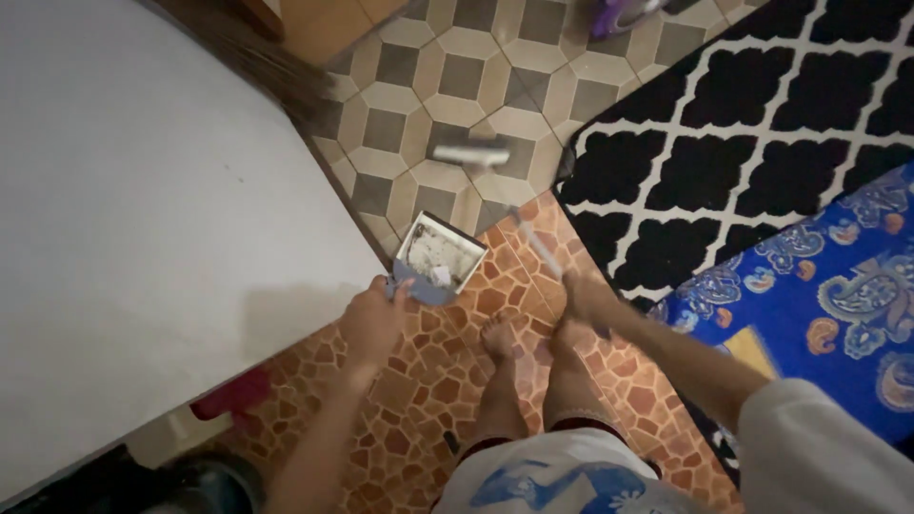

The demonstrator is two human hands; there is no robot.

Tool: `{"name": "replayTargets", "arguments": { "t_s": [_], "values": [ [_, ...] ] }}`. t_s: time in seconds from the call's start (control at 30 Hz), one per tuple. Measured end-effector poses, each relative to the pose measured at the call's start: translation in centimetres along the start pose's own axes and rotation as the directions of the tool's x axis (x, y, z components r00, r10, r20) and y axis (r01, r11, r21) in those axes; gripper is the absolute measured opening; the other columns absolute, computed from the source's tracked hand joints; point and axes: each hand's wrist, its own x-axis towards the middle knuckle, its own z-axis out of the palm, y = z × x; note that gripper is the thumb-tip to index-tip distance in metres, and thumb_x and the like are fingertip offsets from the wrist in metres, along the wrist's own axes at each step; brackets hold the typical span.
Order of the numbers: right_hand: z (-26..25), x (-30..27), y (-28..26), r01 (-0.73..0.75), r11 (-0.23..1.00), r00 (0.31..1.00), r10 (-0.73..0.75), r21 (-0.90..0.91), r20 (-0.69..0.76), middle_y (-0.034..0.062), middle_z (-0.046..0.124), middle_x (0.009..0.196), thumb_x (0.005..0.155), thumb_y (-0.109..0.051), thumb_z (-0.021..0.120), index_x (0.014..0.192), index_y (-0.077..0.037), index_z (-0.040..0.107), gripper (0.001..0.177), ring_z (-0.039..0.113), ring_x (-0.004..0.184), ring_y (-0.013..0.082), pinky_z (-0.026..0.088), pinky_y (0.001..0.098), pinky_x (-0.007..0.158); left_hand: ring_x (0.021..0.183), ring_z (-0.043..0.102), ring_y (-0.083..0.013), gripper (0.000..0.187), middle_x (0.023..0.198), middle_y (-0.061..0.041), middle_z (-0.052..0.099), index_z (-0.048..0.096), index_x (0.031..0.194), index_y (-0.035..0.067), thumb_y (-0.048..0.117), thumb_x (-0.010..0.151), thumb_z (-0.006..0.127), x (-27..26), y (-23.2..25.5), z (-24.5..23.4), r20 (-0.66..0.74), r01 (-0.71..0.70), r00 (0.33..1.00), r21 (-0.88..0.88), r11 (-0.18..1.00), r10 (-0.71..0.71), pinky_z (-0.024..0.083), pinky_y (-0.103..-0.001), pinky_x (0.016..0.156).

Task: The person sweeps debris from the floor using a small broom and dustpan, moving between different sections of the room and clearing items aside to reach corners.

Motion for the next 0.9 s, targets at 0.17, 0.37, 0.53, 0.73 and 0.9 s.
{"name": "replayTargets", "arguments": {
  "t_s": [0.17, 0.37, 0.53, 0.73, 0.9],
  "values": [
    [2.6, -13.4, -0.5, 0.226, 0.876, 0.967, -0.253, 0.427, 0.007, 0.0224, 0.076, 0.091, 0.084, -0.010, 0.069, 0.120, -0.005, 0.071, 0.036, 0.074, 0.083, 0.0313, 0.057, 0.0434, 0.073, 0.082, 0.070, -0.0470, 0.052, 0.083, -0.026, 0.072, 0.069, 0.098, 0.001, 0.052, 0.099, 0.058, 1.7, 0.0, 0.5, 0.019, 0.005, 1.000, -0.010, 1.000, -0.005, 0.054, -0.056, 0.073],
    [-8.5, -15.5, -0.6, -0.094, 0.950, 0.989, 0.055, 0.298, 0.135, 0.0183, 0.075, 0.075, 0.088, -0.017, 0.067, 0.140, -0.015, 0.060, 0.053, 0.072, 0.060, 0.0282, 0.058, 0.0412, 0.060, 0.079, 0.070, -0.0466, 0.051, 0.078, -0.025, 0.071, 0.070, 0.094, 0.002, 0.051, 0.098, 0.060, 0.7, -0.3, -0.1, -0.006, -0.029, 1.000, -0.052, 0.998, 0.028, 0.054, -0.055, 0.071],
    [-13.9, -4.7, 1.4, 0.185, 0.969, 0.981, -0.170, 0.166, -0.095, 0.0272, 0.071, 0.079, 0.084, -0.019, 0.067, 0.104, 0.001, 0.070, 0.028, 0.071, 0.069, 0.0396, 0.057, 0.0486, 0.066, 0.078, 0.070, -0.0452, 0.052, 0.077, -0.024, 0.070, 0.070, 0.096, 0.002, 0.053, 0.098, 0.059, -1.9, -1.1, 1.2, -0.001, 0.035, 0.999, -0.018, 0.999, -0.035, 0.054, -0.055, 0.071],
    [-16.6, 7.7, 3.4, 0.185, 0.983, 0.960, -0.178, 0.011, -0.217, 0.0300, 0.070, 0.088, 0.076, -0.015, 0.069, 0.097, 0.003, 0.072, 0.028, 0.071, 0.086, 0.0456, 0.058, 0.0512, 0.079, 0.077, 0.069, -0.0409, 0.062, 0.075, -0.022, 0.071, 0.071, 0.088, 0.002, 0.064, 0.089, 0.067, -6.1, -1.6, 4.5, -0.256, 0.106, 0.966, 0.240, 0.965, -0.042, 0.052, -0.056, 0.095],
    [-18.0, 13.8, 6.3, 0.198, 0.979, 0.951, -0.206, -0.056, -0.230, 0.0298, 0.071, 0.090, 0.073, -0.018, 0.072, 0.090, 0.002, 0.073, 0.027, 0.070, 0.088, 0.0461, 0.057, 0.0507, 0.080, 0.070, 0.067, -0.0407, 0.042, 0.077, -0.023, 0.069, 0.069, 0.104, 0.003, 0.044, 0.097, 0.062, -10.5, 0.9, 6.2, -0.006, 0.392, 0.916, -0.208, 0.896, -0.402, 0.049, -0.053, 0.064]
  ]
}}
